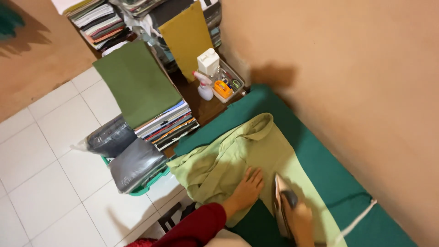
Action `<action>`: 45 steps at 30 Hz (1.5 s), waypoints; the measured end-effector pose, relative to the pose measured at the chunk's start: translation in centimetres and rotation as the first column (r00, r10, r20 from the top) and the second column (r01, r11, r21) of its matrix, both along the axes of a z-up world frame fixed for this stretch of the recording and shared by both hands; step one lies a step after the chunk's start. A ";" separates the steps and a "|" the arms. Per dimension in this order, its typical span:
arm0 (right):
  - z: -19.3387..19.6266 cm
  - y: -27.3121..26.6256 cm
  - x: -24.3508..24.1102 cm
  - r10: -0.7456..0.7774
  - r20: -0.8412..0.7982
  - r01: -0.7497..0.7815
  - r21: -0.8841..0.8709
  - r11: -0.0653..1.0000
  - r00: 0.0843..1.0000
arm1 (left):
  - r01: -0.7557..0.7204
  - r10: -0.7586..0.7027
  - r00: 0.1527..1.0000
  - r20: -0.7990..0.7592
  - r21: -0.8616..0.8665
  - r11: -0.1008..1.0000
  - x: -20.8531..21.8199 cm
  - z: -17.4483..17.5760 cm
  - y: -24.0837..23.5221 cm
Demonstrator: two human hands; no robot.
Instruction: The person is ironing a green shirt on an ironing board.
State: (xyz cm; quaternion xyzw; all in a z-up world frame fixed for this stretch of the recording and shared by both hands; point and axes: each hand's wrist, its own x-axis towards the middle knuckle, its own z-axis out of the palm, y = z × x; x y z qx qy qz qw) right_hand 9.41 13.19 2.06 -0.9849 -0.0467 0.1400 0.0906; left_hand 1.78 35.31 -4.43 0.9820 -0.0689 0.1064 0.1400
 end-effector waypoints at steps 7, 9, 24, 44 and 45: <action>-3.9 -7.4 -1.2 0.015 0.024 -0.014 -0.045 0.999 1.000 | -0.054 0.053 0.998 -0.021 -0.060 0.997 -4.6 -1.1 1.3; -1.8 -3.8 -1.2 0.046 0.009 -0.046 -0.054 0.997 0.999 | -0.062 0.062 0.998 -0.004 -0.085 0.994 -5.0 -0.8 1.2; 2.3 8.0 4.5 0.146 0.041 -0.151 0.148 0.977 0.988 | -0.065 0.060 0.998 -0.033 -0.190 0.980 -5.5 -0.5 1.1; 4.1 10.1 8.2 0.072 0.039 -0.074 0.067 0.995 0.997 | 0.065 -0.063 0.998 0.015 -0.257 0.964 -5.5 1.2 4.0; 4.7 11.4 9.7 0.017 0.029 -0.018 0.044 0.999 0.999 | 0.078 -0.076 0.997 0.017 -0.269 0.960 -5.6 1.3 4.1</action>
